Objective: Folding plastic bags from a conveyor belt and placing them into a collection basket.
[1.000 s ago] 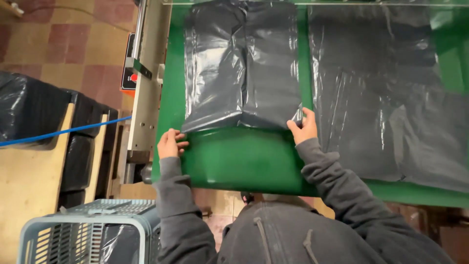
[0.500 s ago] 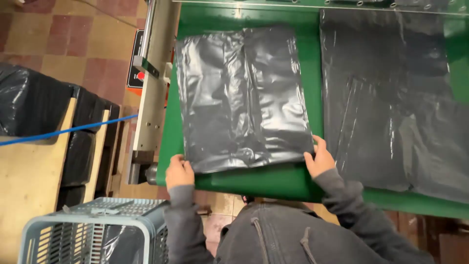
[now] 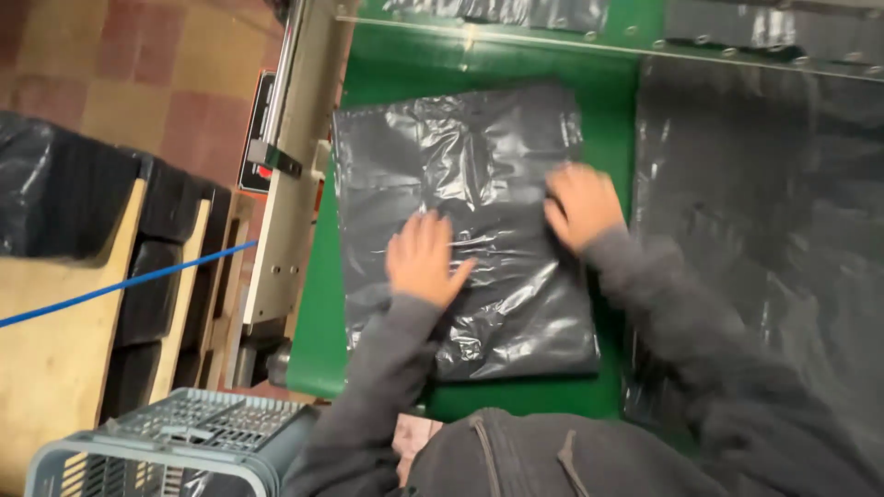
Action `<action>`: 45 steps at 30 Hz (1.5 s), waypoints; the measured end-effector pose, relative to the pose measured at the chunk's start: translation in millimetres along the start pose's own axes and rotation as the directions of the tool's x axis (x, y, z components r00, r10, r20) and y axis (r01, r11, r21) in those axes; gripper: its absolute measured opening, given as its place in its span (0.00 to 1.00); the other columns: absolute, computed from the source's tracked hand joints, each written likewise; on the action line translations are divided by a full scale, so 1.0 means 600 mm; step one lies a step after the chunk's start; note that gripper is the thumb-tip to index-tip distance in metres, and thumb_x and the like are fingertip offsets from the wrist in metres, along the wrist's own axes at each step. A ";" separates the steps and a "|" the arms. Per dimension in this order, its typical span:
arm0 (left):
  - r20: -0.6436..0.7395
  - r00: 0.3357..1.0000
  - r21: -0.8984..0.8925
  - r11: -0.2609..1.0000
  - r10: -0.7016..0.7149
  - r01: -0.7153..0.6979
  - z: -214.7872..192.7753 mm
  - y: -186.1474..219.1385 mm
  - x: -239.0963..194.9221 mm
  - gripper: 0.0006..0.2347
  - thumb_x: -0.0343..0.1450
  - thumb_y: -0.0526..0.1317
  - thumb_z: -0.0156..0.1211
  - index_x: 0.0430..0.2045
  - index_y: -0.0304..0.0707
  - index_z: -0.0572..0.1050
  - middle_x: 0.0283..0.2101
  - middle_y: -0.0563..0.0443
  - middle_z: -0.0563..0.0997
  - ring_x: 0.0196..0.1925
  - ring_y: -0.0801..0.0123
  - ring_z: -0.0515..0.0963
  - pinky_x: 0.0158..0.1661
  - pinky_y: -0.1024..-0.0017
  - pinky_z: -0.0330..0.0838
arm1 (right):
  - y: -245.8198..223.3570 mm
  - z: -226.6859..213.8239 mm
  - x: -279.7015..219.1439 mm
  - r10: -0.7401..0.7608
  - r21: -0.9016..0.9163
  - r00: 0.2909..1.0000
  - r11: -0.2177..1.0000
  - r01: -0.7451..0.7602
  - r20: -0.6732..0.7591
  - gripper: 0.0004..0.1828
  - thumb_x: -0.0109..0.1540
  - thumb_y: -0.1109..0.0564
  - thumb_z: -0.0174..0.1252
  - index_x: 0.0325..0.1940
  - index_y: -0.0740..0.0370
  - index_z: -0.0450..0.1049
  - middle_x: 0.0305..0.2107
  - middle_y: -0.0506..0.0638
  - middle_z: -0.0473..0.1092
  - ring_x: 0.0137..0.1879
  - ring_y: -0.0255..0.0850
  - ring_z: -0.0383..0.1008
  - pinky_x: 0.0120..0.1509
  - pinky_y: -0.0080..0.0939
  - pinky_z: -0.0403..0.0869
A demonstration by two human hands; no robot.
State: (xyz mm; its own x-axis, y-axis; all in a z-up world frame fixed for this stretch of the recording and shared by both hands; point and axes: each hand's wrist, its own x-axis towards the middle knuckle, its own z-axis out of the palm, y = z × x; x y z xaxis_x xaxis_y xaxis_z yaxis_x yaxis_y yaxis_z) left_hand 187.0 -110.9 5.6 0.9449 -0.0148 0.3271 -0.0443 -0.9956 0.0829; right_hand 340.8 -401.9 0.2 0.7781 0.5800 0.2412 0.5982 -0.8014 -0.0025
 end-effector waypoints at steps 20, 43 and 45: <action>0.809 0.587 -0.397 -0.703 0.036 0.591 0.113 -0.278 -0.020 0.50 0.64 0.79 0.19 0.65 0.32 0.64 0.69 0.32 0.68 0.72 0.40 0.67 0.68 0.41 0.50 | -0.095 -0.088 -0.076 -0.277 0.261 0.913 0.897 0.358 -0.300 0.09 0.54 0.49 0.59 0.37 0.45 0.72 0.38 0.42 0.70 0.48 0.45 0.74 0.52 0.52 0.71; 0.322 0.913 0.032 0.967 -0.250 0.254 -0.057 -0.041 -0.258 0.37 0.69 0.65 0.49 0.74 0.51 0.54 0.80 0.49 0.47 0.81 0.46 0.36 0.66 0.24 0.40 | -0.235 -0.008 -0.135 0.006 0.126 1.000 0.992 -0.004 -0.014 0.56 0.49 0.27 0.63 0.70 0.66 0.65 0.63 0.68 0.67 0.69 0.63 0.66 0.70 0.75 0.58; 0.131 0.986 -0.136 0.983 -0.102 0.120 -0.101 -0.069 -0.326 0.45 0.63 0.72 0.49 0.73 0.45 0.57 0.79 0.48 0.53 0.81 0.50 0.45 0.67 0.30 0.42 | -0.175 -0.021 -0.169 0.199 0.075 0.978 0.978 -0.194 -0.061 0.48 0.67 0.31 0.50 0.77 0.71 0.57 0.73 0.69 0.55 0.79 0.64 0.50 0.78 0.71 0.44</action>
State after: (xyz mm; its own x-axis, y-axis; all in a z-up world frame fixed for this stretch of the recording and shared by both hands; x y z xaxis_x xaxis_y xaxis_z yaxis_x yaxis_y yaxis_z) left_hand -15.8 -61.3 -5.0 0.9789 0.0746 0.1903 0.0254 -0.9681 0.2491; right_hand 196.6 -378.2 -11.5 0.8685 0.3989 0.2941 0.4481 -0.8856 -0.1221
